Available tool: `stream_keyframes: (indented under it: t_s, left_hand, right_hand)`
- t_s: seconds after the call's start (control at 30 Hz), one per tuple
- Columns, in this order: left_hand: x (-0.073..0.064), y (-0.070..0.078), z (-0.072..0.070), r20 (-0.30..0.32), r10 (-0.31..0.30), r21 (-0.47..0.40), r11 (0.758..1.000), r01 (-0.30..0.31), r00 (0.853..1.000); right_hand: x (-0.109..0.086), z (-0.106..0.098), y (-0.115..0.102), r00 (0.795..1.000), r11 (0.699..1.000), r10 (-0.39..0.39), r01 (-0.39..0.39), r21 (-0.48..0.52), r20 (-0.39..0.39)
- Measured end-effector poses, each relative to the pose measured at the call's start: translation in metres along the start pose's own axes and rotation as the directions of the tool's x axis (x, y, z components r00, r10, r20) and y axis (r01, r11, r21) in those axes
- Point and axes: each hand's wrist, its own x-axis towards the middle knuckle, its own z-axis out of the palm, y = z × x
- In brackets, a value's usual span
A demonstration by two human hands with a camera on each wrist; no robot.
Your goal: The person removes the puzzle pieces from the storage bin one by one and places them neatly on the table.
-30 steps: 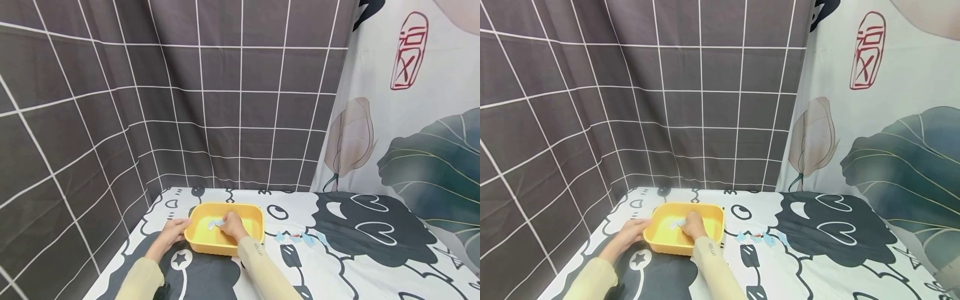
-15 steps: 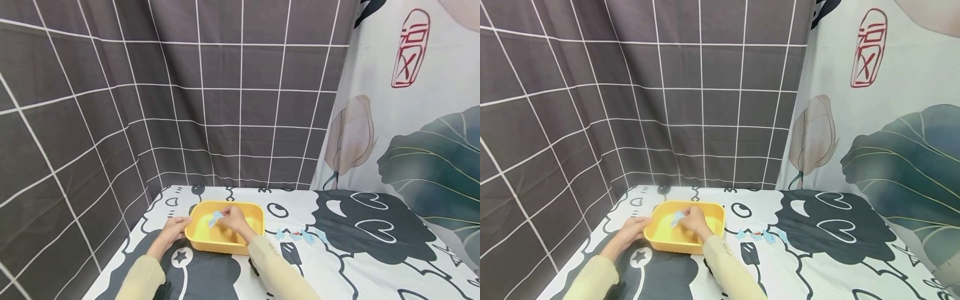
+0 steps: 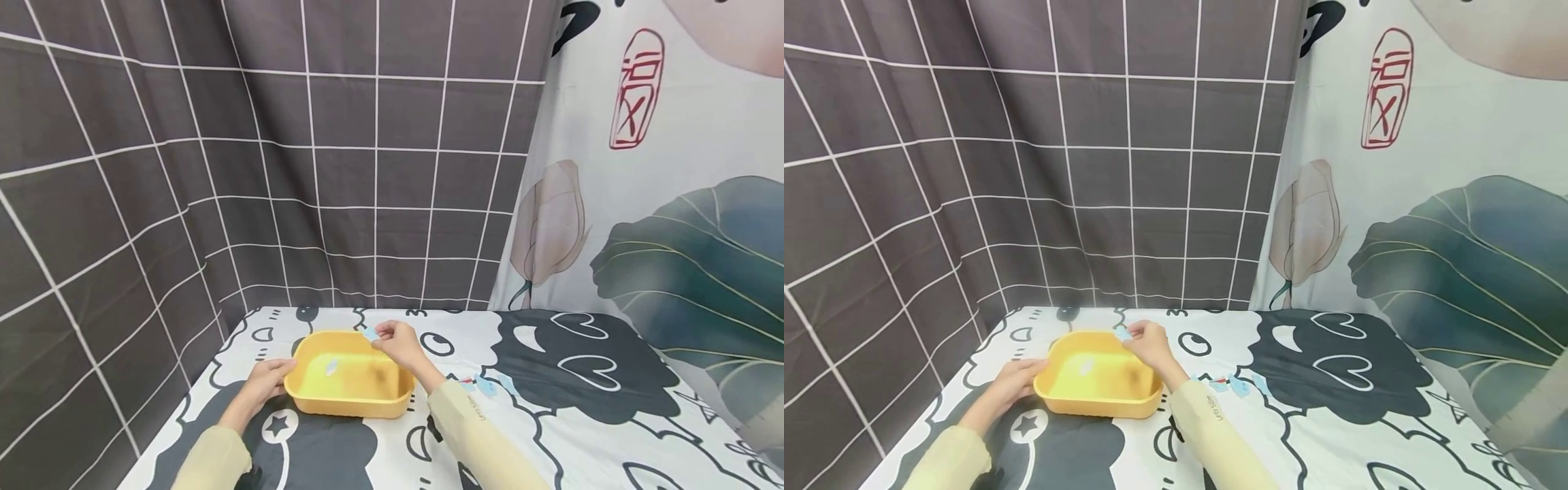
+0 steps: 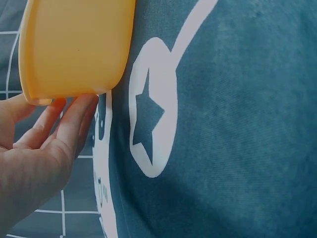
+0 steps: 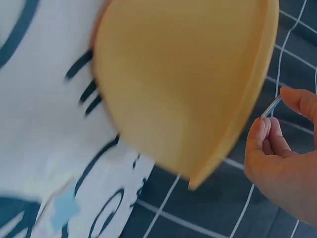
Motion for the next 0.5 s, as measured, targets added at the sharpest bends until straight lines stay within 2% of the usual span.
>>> stream_keyframes:
  t_s: [0.2,0.5]
  left_hand:
    - [0.000,0.001,-0.003,0.005,0.005,0.014,1.000,-0.005,1.000]
    - [-0.003,0.001,-0.002,0.004,-0.008,0.011,1.000,0.008,1.000]
  right_hand:
    - [-0.002,-0.028,0.010,0.998,0.999,0.010,-0.013,-0.047,-0.059]
    - [-0.014,-0.077,0.024,0.990,0.998,0.023,-0.030,-0.053,-0.138]
